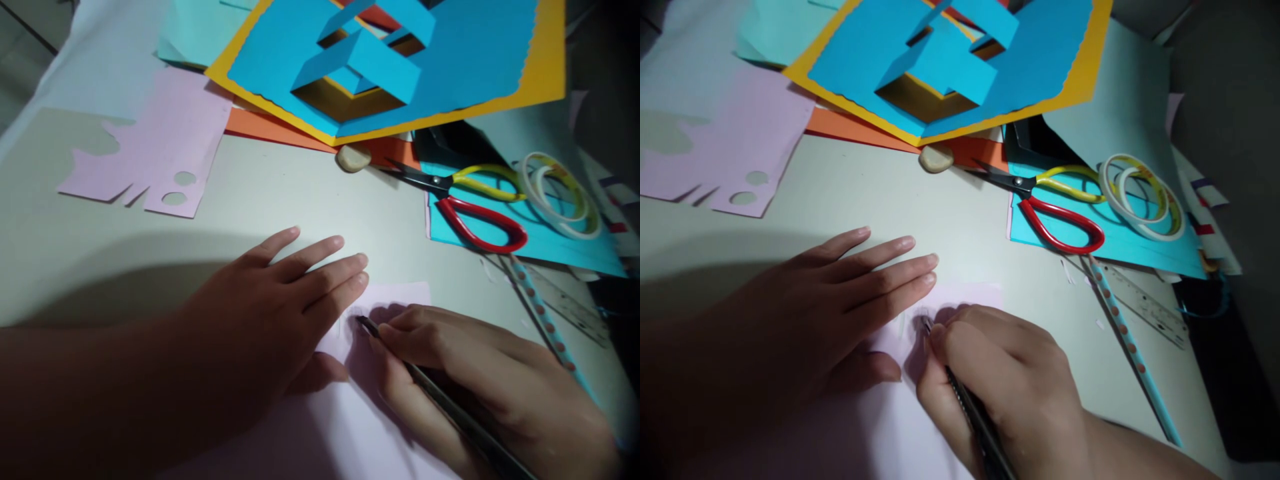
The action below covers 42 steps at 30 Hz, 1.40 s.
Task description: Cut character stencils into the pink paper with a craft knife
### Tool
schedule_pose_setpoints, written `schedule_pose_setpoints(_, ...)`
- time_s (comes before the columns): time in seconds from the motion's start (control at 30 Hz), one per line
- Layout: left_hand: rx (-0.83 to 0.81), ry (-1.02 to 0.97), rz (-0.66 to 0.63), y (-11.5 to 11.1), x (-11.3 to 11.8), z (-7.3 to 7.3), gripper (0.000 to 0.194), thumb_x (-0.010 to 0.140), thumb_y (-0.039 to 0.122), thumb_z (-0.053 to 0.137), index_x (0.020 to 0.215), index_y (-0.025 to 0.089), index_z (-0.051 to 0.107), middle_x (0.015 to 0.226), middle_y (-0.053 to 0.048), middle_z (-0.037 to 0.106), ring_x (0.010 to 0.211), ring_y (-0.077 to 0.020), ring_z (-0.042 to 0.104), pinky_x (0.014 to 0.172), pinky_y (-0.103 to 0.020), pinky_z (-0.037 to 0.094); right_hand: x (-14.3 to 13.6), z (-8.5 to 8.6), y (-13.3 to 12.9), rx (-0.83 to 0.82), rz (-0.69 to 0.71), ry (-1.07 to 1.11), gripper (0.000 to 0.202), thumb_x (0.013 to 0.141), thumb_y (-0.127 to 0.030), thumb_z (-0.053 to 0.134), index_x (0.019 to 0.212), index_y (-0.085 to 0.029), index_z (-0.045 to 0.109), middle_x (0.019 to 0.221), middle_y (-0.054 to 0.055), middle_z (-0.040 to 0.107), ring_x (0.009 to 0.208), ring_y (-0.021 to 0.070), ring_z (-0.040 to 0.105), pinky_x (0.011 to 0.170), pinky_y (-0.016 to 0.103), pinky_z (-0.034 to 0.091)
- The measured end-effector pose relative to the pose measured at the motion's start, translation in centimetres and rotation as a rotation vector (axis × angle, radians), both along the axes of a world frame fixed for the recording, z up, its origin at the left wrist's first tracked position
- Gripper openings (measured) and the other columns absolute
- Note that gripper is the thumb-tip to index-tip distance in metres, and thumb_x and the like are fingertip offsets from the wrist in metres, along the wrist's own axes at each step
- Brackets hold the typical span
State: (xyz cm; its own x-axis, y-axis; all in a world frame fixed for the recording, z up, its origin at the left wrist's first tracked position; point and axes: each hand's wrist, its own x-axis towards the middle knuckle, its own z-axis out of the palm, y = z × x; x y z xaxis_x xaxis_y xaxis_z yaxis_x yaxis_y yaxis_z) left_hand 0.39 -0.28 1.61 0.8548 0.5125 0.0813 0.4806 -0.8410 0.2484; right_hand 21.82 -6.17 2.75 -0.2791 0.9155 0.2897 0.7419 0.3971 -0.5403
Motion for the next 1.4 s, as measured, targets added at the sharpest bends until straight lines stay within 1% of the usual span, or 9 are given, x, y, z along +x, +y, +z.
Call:
schedule_pose_setpoints(0.1,-0.007,0.003,0.006,0.1,0.0,-0.1,0.059,0.102,0.052,0.052,0.150,0.019,0.044,0.163,0.001,0.039,0.152,-0.0210,0.031,0.126,-0.041,0.014,-0.1,0.2,0.1,0.036,0.001,0.003,0.030,0.087,-0.013,0.059,0.066,-0.028,0.044,0.048,-0.004,0.053,0.058,0.0182,0.072,0.040,0.025,0.049)
schedule_pose_setpoints(0.13,-0.012,0.001,0.010,0.1,0.0,-0.1,0.060,0.101,0.053,0.054,0.150,0.020,0.044,0.163,0.002,0.039,0.152,-0.0206,0.031,0.127,-0.040,0.014,0.0,0.2,0.1,-0.001,0.013,-0.061,0.029,0.088,-0.014,0.059,0.066,-0.029,0.046,0.049,-0.003,0.056,0.061,0.0191,0.074,0.045,0.025,0.053)
schedule_pose_setpoints(0.27,-0.013,0.000,-0.004,0.1,-0.1,-0.1,0.061,0.101,0.054,0.055,0.150,0.019,0.044,0.163,0.001,0.038,0.152,-0.0215,0.031,0.127,-0.041,0.014,0.1,0.3,0.0,0.009,-0.013,-0.029,0.027,0.088,-0.011,0.057,0.068,-0.029,0.052,0.051,-0.003,0.063,0.055,0.0187,0.073,0.040,0.027,0.051)
schedule_pose_setpoints(0.43,-0.014,-0.006,0.009,0.0,0.1,-0.1,0.060,0.101,0.053,0.055,0.149,0.020,0.045,0.162,0.001,0.039,0.152,-0.0204,0.032,0.127,-0.039,0.014,-0.3,0.4,0.3,-0.025,0.050,-0.016,0.019,0.090,-0.011,0.056,0.084,-0.027,0.064,0.075,0.001,0.079,0.056,0.0178,0.074,0.043,0.027,0.054)
schedule_pose_setpoints(0.53,-0.010,0.001,0.001,0.0,0.1,-0.1,0.060,0.102,0.053,0.053,0.151,0.019,0.043,0.164,0.001,0.037,0.153,-0.0209,0.030,0.126,-0.040,0.014,-0.4,0.1,0.2,0.005,0.027,0.014,0.021,0.091,-0.011,0.055,0.081,-0.028,0.061,0.066,0.000,0.074,0.055,0.0185,0.074,0.041,0.028,0.052)
schedule_pose_setpoints(0.7,-0.015,0.001,0.000,0.0,-0.2,0.0,0.058,0.102,0.052,0.052,0.150,0.020,0.043,0.163,0.001,0.038,0.153,-0.0211,0.030,0.126,-0.041,0.015,-0.1,-0.4,-0.6,0.045,-0.027,0.052,0.031,0.089,-0.014,0.056,0.064,-0.029,0.045,0.045,-0.004,0.052,0.055,0.0199,0.072,0.038,0.027,0.050)
schedule_pose_setpoints(1.1,-0.020,-0.012,0.016,0.0,0.0,-0.1,0.060,0.100,0.054,0.056,0.150,0.021,0.044,0.163,0.002,0.038,0.153,-0.0203,0.030,0.127,-0.040,0.014,0.1,-0.4,-1.2,0.012,-0.033,0.055,0.027,0.090,-0.015,0.059,0.068,-0.028,0.049,0.050,-0.004,0.055,0.056,0.0164,0.071,0.043,0.025,0.050)
schedule_pose_setpoints(1.23,-0.003,0.003,-0.013,0.0,-0.2,-0.1,0.058,0.104,0.052,0.047,0.151,0.019,0.041,0.164,0.000,0.036,0.153,-0.0220,0.028,0.126,-0.042,0.014,0.2,-0.2,-1.2,-0.011,-0.012,0.073,0.025,0.090,-0.010,0.058,0.071,-0.027,0.055,0.053,-0.003,0.060,0.054,0.0149,0.070,0.046,0.026,0.050)
schedule_pose_setpoints(1.4,0.007,0.023,-0.025,0.2,-0.4,-0.3,0.059,0.105,0.052,0.044,0.154,0.019,0.037,0.166,0.000,0.033,0.154,-0.0226,0.026,0.126,-0.044,0.013,-0.4,0.2,-0.6,-0.039,-0.021,0.004,0.030,0.088,-0.009,0.061,0.066,-0.027,0.050,0.051,-0.003,0.057,0.059,0.0165,0.072,0.047,0.027,0.050)
